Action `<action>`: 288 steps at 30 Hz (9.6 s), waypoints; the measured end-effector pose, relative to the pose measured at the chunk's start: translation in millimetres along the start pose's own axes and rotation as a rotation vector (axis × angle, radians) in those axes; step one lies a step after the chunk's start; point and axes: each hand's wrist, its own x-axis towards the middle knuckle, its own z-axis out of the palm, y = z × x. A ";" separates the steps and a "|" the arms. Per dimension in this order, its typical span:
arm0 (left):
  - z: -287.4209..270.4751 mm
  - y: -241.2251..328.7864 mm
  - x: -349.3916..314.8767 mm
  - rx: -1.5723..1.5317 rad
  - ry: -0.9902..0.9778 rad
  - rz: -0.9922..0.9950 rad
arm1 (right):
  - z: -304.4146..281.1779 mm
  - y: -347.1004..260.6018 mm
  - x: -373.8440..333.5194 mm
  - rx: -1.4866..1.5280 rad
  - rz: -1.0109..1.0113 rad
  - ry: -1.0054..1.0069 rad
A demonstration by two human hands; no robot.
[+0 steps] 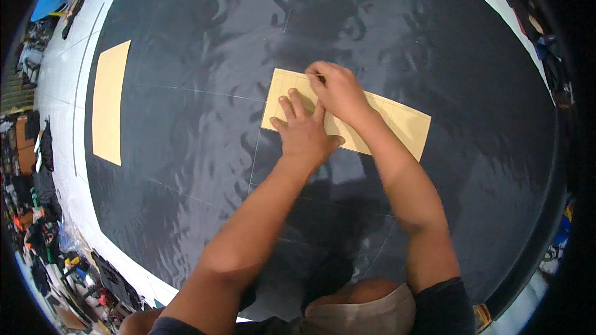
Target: The person places a rectangular piece of cardboard on a black floor covering and uses a pencil to trace its outline. They repeat this process multiple times, moving the cardboard to different locations to create several marked rectangles on the floor.
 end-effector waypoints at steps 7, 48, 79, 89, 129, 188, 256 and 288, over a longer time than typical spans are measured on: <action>-6.2 -1.0 1.8 0.128 -0.007 0.014 | -102.0 51.6 -96.7 0.019 0.314 0.133; -36.0 49.0 46.8 0.546 -0.326 0.463 | -125.6 39.7 -273.3 -0.240 0.316 0.316; 32.2 9.1 100.6 -0.165 0.631 0.456 | -147.1 142.1 -141.1 -0.436 0.124 0.527; 32.8 5.3 98.5 -0.155 0.636 0.481 | -148.9 166.4 -140.5 -0.456 0.201 0.435; 24.6 -17.5 93.4 -0.288 0.710 0.316 | -156.3 158.2 -138.5 -0.474 0.237 0.377; 21.4 -13.6 90.9 -0.207 0.614 0.270 | -94.2 66.7 20.7 0.130 0.050 0.300; 23.9 -16.6 95.4 -0.071 0.673 0.328 | -158.2 98.3 -158.7 -0.388 0.217 0.197; -233.7 -29.1 94.3 0.434 -0.349 0.451 | -183.9 165.6 -145.0 -0.424 0.539 0.409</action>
